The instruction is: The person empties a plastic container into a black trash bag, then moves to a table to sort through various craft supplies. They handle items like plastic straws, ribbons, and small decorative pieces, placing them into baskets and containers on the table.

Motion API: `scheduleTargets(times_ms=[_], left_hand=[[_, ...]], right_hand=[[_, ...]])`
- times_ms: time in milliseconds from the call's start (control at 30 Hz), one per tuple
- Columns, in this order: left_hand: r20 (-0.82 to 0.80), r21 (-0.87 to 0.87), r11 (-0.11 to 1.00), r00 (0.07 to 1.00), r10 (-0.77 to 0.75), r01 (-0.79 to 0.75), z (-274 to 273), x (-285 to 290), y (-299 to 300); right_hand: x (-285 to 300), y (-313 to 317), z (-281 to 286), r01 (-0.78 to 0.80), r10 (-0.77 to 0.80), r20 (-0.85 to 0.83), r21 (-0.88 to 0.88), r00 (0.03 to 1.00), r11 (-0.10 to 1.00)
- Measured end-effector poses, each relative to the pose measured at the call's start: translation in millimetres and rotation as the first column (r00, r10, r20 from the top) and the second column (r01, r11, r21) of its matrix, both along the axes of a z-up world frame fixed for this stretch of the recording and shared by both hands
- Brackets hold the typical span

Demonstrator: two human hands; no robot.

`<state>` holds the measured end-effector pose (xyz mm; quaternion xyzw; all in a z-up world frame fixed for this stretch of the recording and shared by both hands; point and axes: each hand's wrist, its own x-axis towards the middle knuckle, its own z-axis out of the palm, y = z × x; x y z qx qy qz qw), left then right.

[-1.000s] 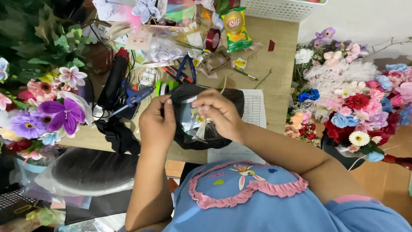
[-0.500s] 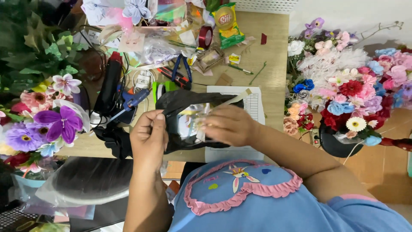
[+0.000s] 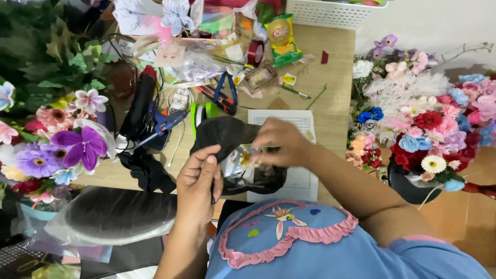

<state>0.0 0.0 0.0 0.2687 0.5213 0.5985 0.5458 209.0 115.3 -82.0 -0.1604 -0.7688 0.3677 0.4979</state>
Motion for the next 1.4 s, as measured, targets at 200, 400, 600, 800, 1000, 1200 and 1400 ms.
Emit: scheduleTargets(times_ms=[200,400,600,800,1000,1200,1400], left_hand=[[-0.006,0.054,0.978,0.98,-0.199,0.2,23,-5,-43],[-0.155,0.144,0.978,0.979,-0.129,0.151,15,-12,-62],[-0.271,0.109,0.993,0.959,0.082,-0.054,-8,-33,-77],[-0.373,0.053,0.991,0.917,0.137,-0.127,-8,-44,-68],[-0.463,0.135,0.983,0.869,0.173,-0.123,-2,-55,-65],[-0.509,0.295,0.955,0.85,0.135,0.025,15,-64,-60],[-0.736,0.111,0.98,0.676,-0.029,0.163,22,-79,-51]], right_hand=[[21,134,-76,0.276,-0.248,0.742,0.088,0.623,0.957],[30,171,-194,0.177,-0.487,0.831,0.454,0.269,0.873],[8,63,-5,0.172,-0.234,0.476,0.172,0.848,0.97],[-45,-39,25,-0.297,-0.008,0.62,0.388,0.785,0.873],[-60,30,46,-0.177,0.102,0.443,0.132,0.891,0.975],[-117,109,-42,0.167,0.206,0.965,-0.233,0.165,0.958],[-143,132,-133,0.109,0.123,0.991,-0.128,0.052,0.986]])
